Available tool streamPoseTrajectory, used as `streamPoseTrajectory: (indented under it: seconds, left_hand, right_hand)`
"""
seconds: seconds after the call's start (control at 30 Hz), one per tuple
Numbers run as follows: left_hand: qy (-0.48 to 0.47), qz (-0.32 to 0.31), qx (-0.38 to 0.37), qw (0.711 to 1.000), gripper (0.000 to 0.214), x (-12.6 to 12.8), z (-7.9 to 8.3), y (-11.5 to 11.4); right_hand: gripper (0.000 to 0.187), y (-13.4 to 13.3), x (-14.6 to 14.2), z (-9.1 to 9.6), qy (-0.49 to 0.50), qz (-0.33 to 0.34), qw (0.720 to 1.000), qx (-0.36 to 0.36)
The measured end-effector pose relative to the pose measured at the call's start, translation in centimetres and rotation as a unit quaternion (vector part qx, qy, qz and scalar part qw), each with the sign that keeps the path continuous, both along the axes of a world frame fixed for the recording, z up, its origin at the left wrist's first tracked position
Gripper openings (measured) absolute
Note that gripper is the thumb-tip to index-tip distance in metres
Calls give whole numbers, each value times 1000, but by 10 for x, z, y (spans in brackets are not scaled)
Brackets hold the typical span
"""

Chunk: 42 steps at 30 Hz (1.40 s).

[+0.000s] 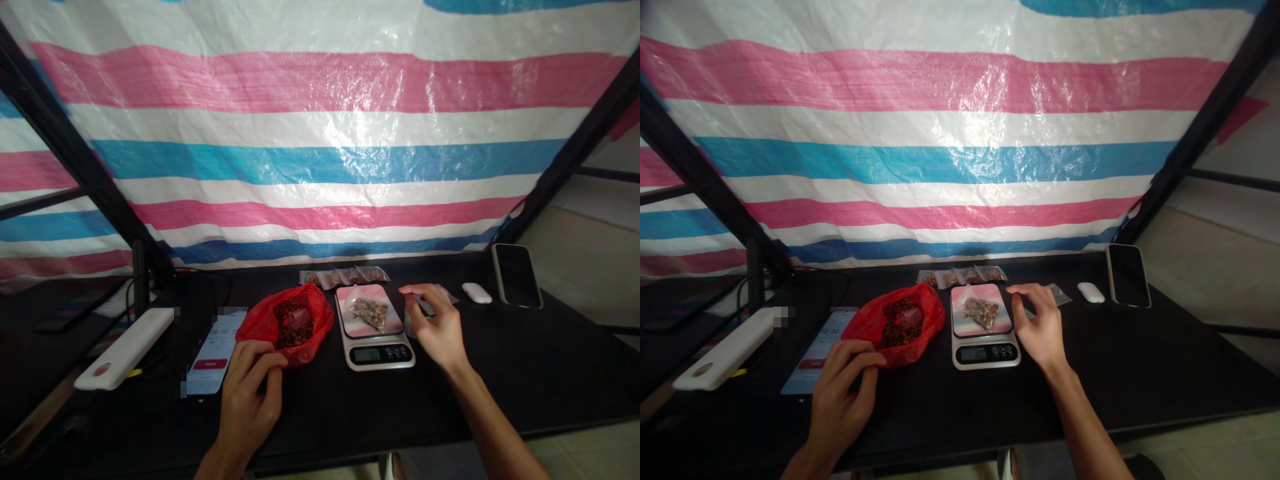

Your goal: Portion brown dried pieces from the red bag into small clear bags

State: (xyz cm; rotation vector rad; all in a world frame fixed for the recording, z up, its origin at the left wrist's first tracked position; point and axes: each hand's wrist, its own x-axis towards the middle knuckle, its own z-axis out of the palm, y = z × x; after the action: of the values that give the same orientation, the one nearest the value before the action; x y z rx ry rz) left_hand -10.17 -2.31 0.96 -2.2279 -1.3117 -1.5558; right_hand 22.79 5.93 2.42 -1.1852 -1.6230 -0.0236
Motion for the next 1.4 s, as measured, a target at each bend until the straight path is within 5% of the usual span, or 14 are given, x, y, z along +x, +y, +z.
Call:
streamPoseTrajectory:
  seconds: [0.2, 0.33, 0.47, 0.73, 0.97, 1.17, 1.4]
  left_hand:
    - [8, -1, 5, 1000, 23, -2, 0, -1]
    - [6, -10, 7, 1000, 24, 0, 1, -3]
    - [-28, 16, 37, 999, 23, 9, 4, -5]
    - [-143, 65, -117, 981, 26, 30, -3, 12]
    - [-339, -28, -251, 906, 36, 23, -1, 13]
    - [-329, -101, -261, 902, 39, 23, -1, 5]
    - [-375, -144, -292, 868, 41, 24, 0, 8]
  right_hand:
    - [16, 0, -9, -3, -33, 36, 998, -42]
    - [36, 1, -23, -12, -115, 36, 987, -107]
    - [30, -2, -47, -13, -100, 27, 990, -92]
    - [31, -42, -129, 5, -11, 178, 982, -64]
    - [19, -49, -152, 0, 47, 225, 966, -120]
    - [18, -40, -157, -1, 146, 222, 941, -209]
    - [14, -41, -151, 9, 67, 210, 965, -142]
